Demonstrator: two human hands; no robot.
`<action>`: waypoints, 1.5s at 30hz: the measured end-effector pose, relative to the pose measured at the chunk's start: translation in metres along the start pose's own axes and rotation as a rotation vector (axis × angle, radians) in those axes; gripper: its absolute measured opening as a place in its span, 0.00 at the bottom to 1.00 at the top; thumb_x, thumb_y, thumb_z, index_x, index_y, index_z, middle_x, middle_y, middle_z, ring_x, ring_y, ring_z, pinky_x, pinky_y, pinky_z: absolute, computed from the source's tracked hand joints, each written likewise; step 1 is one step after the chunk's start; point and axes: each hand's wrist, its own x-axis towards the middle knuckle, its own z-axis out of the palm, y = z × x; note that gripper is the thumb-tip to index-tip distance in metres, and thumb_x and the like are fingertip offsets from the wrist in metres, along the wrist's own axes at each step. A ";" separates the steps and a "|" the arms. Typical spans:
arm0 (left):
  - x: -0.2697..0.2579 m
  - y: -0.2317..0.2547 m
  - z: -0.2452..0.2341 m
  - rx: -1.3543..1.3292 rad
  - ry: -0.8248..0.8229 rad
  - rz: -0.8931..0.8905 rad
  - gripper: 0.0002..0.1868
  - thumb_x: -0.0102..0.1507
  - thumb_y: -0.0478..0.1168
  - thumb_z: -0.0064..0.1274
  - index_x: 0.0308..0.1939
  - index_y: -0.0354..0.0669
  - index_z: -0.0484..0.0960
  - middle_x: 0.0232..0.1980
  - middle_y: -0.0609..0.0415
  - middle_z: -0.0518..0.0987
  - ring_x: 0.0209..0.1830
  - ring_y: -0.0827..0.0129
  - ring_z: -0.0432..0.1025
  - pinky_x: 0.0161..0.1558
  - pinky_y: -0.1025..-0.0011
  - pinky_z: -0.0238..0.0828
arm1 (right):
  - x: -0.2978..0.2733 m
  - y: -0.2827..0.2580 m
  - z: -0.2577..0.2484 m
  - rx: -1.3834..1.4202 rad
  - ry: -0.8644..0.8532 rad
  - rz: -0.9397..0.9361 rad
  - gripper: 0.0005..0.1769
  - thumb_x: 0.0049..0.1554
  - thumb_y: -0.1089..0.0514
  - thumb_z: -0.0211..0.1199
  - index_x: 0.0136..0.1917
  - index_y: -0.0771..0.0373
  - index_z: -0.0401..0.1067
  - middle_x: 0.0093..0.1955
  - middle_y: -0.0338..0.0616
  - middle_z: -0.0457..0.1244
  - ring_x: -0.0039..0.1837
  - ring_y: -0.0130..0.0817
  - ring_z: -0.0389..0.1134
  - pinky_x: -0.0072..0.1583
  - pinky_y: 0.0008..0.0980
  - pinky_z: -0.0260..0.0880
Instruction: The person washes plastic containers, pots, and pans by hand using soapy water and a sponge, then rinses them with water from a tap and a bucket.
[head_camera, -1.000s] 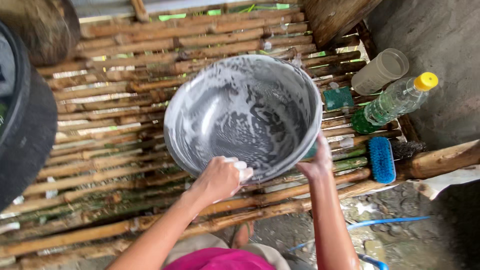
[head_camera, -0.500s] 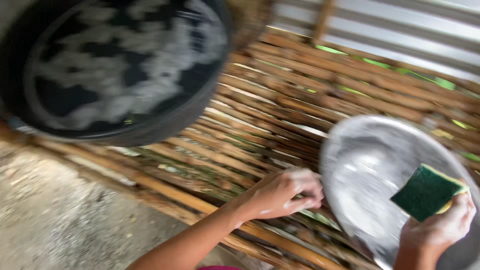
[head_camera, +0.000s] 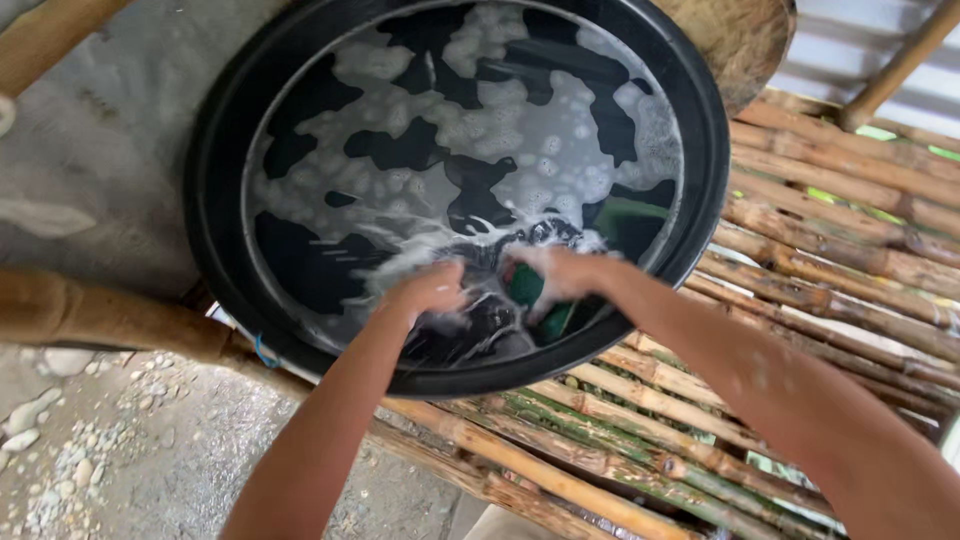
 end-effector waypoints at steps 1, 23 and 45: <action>0.008 -0.015 0.013 0.001 -0.012 0.022 0.29 0.60 0.47 0.57 0.59 0.31 0.73 0.60 0.31 0.76 0.60 0.42 0.73 0.58 0.51 0.71 | 0.010 0.032 -0.009 -0.214 -0.105 0.193 0.49 0.40 0.45 0.79 0.71 0.52 0.63 0.61 0.55 0.64 0.59 0.49 0.68 0.61 0.44 0.68; 0.117 0.112 -0.001 -1.579 -0.064 0.213 0.14 0.61 0.36 0.60 0.50 0.40 0.84 0.42 0.57 0.83 0.39 0.72 0.76 0.39 0.72 0.73 | -0.018 0.037 -0.025 0.560 0.606 1.107 0.30 0.44 0.62 0.81 0.59 0.66 0.74 0.53 0.46 0.68 0.51 0.35 0.69 0.51 0.43 0.71; 0.145 0.086 0.032 -1.343 0.341 -0.190 0.25 0.60 0.54 0.61 0.53 0.41 0.82 0.46 0.50 0.80 0.46 0.60 0.74 0.46 0.58 0.74 | 0.018 0.080 0.005 -0.045 1.194 0.746 0.17 0.53 0.60 0.61 0.56 0.59 0.80 0.52 0.58 0.70 0.56 0.58 0.72 0.60 0.43 0.71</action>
